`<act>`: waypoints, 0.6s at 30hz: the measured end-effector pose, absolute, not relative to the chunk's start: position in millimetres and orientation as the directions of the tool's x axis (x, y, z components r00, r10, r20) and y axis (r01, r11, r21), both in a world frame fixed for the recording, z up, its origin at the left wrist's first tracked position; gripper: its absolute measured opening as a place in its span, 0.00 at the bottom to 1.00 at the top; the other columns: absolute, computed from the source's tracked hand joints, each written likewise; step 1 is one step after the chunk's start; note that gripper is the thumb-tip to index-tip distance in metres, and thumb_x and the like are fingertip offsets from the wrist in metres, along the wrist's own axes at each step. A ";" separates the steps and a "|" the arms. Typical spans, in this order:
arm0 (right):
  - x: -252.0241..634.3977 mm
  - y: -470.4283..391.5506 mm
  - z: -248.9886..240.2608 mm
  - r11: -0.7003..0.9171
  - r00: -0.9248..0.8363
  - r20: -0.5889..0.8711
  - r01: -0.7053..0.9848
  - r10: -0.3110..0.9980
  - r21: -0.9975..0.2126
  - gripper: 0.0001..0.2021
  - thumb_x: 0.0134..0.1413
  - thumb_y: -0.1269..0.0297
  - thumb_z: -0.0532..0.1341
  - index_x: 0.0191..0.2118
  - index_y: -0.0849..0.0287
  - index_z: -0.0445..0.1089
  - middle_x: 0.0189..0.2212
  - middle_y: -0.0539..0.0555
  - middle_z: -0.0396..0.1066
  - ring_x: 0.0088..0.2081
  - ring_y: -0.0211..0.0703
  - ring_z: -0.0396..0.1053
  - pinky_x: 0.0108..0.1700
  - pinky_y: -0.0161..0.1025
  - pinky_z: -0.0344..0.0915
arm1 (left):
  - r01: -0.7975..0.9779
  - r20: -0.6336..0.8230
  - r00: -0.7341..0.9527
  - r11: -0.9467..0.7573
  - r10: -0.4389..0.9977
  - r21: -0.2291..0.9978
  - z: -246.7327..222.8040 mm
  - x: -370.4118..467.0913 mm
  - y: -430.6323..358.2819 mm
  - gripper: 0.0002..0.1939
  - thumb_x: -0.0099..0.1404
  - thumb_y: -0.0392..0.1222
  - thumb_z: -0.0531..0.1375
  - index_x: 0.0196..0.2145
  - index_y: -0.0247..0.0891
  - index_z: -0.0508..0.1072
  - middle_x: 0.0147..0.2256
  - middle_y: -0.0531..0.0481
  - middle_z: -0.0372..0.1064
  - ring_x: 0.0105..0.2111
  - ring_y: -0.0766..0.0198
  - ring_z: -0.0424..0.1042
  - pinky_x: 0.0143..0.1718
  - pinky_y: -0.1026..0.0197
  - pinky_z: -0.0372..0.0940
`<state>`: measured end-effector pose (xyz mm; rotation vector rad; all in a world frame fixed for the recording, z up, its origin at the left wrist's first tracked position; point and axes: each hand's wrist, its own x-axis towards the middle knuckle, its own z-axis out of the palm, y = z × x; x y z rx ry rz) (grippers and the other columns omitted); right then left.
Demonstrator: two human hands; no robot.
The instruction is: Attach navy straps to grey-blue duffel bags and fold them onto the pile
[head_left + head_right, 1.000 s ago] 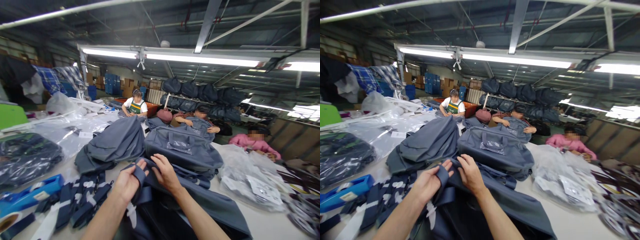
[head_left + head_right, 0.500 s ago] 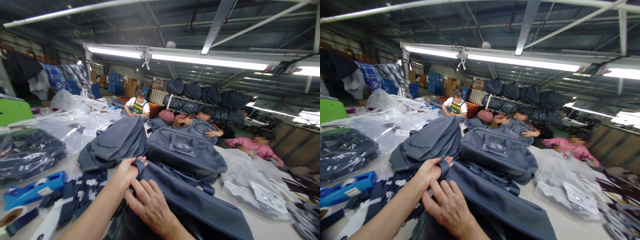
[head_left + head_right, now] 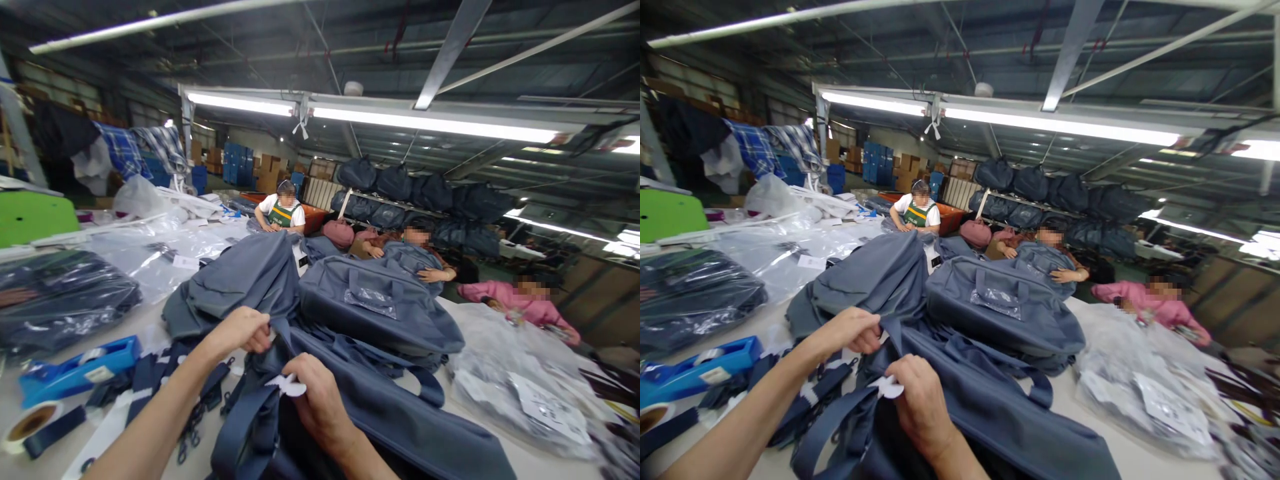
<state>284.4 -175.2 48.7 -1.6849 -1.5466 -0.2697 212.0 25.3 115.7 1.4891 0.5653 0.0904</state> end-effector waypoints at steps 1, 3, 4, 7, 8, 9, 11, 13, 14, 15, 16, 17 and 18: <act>283.5 -179.8 50.1 0.102 0.307 0.589 0.823 0.748 -0.558 0.07 0.65 0.64 0.54 0.43 0.56 0.68 0.33 0.51 0.69 0.34 0.40 0.66 0.37 0.36 0.61 | 0.270 -0.242 0.877 -0.010 0.415 0.963 118.9 209.2 28.6 0.14 0.58 0.41 0.62 0.17 0.37 0.70 0.18 0.46 0.69 0.36 0.44 0.75 0.47 0.46 0.66; 280.2 -189.4 54.1 0.116 0.439 0.468 0.623 0.767 -0.774 0.06 0.61 0.62 0.58 0.40 0.56 0.69 0.32 0.50 0.68 0.34 0.40 0.66 0.38 0.36 0.62 | 0.199 -0.107 0.907 -0.189 0.408 0.962 124.1 208.5 26.5 0.08 0.50 0.39 0.66 0.18 0.40 0.71 0.24 0.48 0.73 0.45 0.44 0.72 0.55 0.48 0.59; 278.5 -194.4 56.0 0.116 0.486 0.407 0.523 0.774 -0.844 0.06 0.60 0.61 0.60 0.37 0.56 0.70 0.31 0.49 0.67 0.34 0.40 0.66 0.38 0.36 0.62 | 0.148 -0.045 0.936 -0.274 0.349 0.950 125.3 210.5 21.6 0.04 0.47 0.37 0.68 0.22 0.42 0.75 0.31 0.48 0.76 0.49 0.45 0.70 0.58 0.51 0.56; 276.9 -209.1 56.5 0.088 0.583 0.237 0.273 0.777 -0.958 0.12 0.55 0.52 0.63 0.31 0.56 0.69 0.27 0.49 0.66 0.29 0.40 0.64 0.32 0.37 0.62 | -0.002 -0.011 1.000 -0.493 -0.023 0.870 122.4 220.6 0.2 0.21 0.42 0.32 0.67 0.37 0.47 0.81 0.46 0.47 0.77 0.51 0.44 0.70 0.57 0.52 0.58; 278.2 -213.4 55.0 0.067 0.610 0.198 0.231 0.767 -0.971 0.13 0.53 0.50 0.64 0.31 0.55 0.70 0.28 0.50 0.68 0.29 0.42 0.65 0.32 0.38 0.63 | -0.036 -0.044 0.990 -0.535 -0.137 0.844 120.5 223.6 -5.8 0.23 0.42 0.32 0.67 0.39 0.47 0.82 0.46 0.46 0.77 0.49 0.43 0.72 0.55 0.50 0.61; 280.3 -217.3 53.3 0.049 0.648 0.180 0.215 0.740 -0.975 0.15 0.52 0.48 0.65 0.32 0.55 0.70 0.28 0.52 0.70 0.30 0.44 0.66 0.32 0.40 0.65 | -0.061 -0.065 0.977 -0.556 -0.204 0.829 119.1 225.7 -10.2 0.24 0.44 0.32 0.66 0.41 0.47 0.82 0.46 0.45 0.78 0.48 0.42 0.73 0.53 0.49 0.63; 286.0 -223.7 52.3 0.029 0.731 0.180 0.214 0.658 -0.976 0.16 0.51 0.46 0.65 0.33 0.54 0.72 0.31 0.55 0.73 0.34 0.49 0.69 0.38 0.45 0.69 | -0.096 -0.014 0.978 -0.513 -0.206 0.853 118.5 226.6 -13.1 0.25 0.46 0.33 0.65 0.44 0.48 0.81 0.47 0.45 0.78 0.49 0.42 0.73 0.54 0.48 0.64; 290.6 -228.5 57.5 0.021 0.749 0.172 0.207 0.640 -0.978 0.16 0.51 0.45 0.65 0.35 0.53 0.72 0.34 0.55 0.74 0.38 0.50 0.70 0.43 0.47 0.69 | -0.169 0.094 0.978 -0.442 -0.186 0.881 120.0 224.8 -10.7 0.27 0.47 0.33 0.66 0.46 0.49 0.80 0.51 0.47 0.76 0.54 0.44 0.71 0.57 0.48 0.61; 291.7 -230.5 62.3 0.030 0.720 0.175 0.210 0.671 -0.977 0.16 0.50 0.45 0.66 0.35 0.53 0.73 0.33 0.54 0.73 0.37 0.49 0.70 0.43 0.46 0.69 | -0.202 0.123 0.971 -0.431 -0.204 0.879 120.3 223.8 -9.0 0.27 0.47 0.32 0.66 0.47 0.50 0.80 0.52 0.48 0.75 0.54 0.44 0.70 0.58 0.49 0.61; 291.5 -232.0 67.6 0.041 0.660 0.181 0.222 0.729 -0.974 0.17 0.50 0.45 0.66 0.34 0.54 0.73 0.32 0.52 0.72 0.35 0.47 0.69 0.41 0.44 0.69 | -0.223 0.123 0.962 -0.442 -0.244 0.869 119.5 223.2 -7.7 0.27 0.48 0.30 0.65 0.46 0.50 0.80 0.51 0.49 0.76 0.54 0.45 0.71 0.57 0.49 0.62; 290.1 -233.1 72.2 0.051 0.558 0.184 0.246 0.809 -0.968 0.17 0.49 0.45 0.67 0.33 0.54 0.74 0.30 0.52 0.71 0.34 0.45 0.69 0.40 0.42 0.68 | -0.230 0.095 0.952 -0.474 -0.292 0.850 117.4 223.2 -7.1 0.27 0.49 0.29 0.64 0.46 0.51 0.80 0.50 0.49 0.76 0.53 0.47 0.72 0.56 0.51 0.63; 287.5 -233.7 75.2 0.071 0.432 0.190 0.277 0.882 -0.958 0.17 0.49 0.45 0.67 0.32 0.54 0.74 0.29 0.51 0.71 0.33 0.44 0.68 0.39 0.41 0.68 | -0.230 0.058 0.943 -0.518 -0.327 0.824 113.9 223.9 -7.2 0.27 0.49 0.27 0.62 0.45 0.51 0.80 0.48 0.50 0.77 0.51 0.48 0.73 0.54 0.52 0.64; 283.8 -233.8 75.7 0.099 0.281 0.191 0.309 0.941 -0.946 0.18 0.51 0.44 0.65 0.31 0.54 0.75 0.29 0.52 0.71 0.33 0.43 0.68 0.40 0.41 0.67 | -0.227 0.027 0.939 -0.558 -0.343 0.798 109.0 225.4 -7.8 0.26 0.48 0.26 0.62 0.42 0.50 0.80 0.46 0.49 0.78 0.49 0.49 0.74 0.52 0.54 0.65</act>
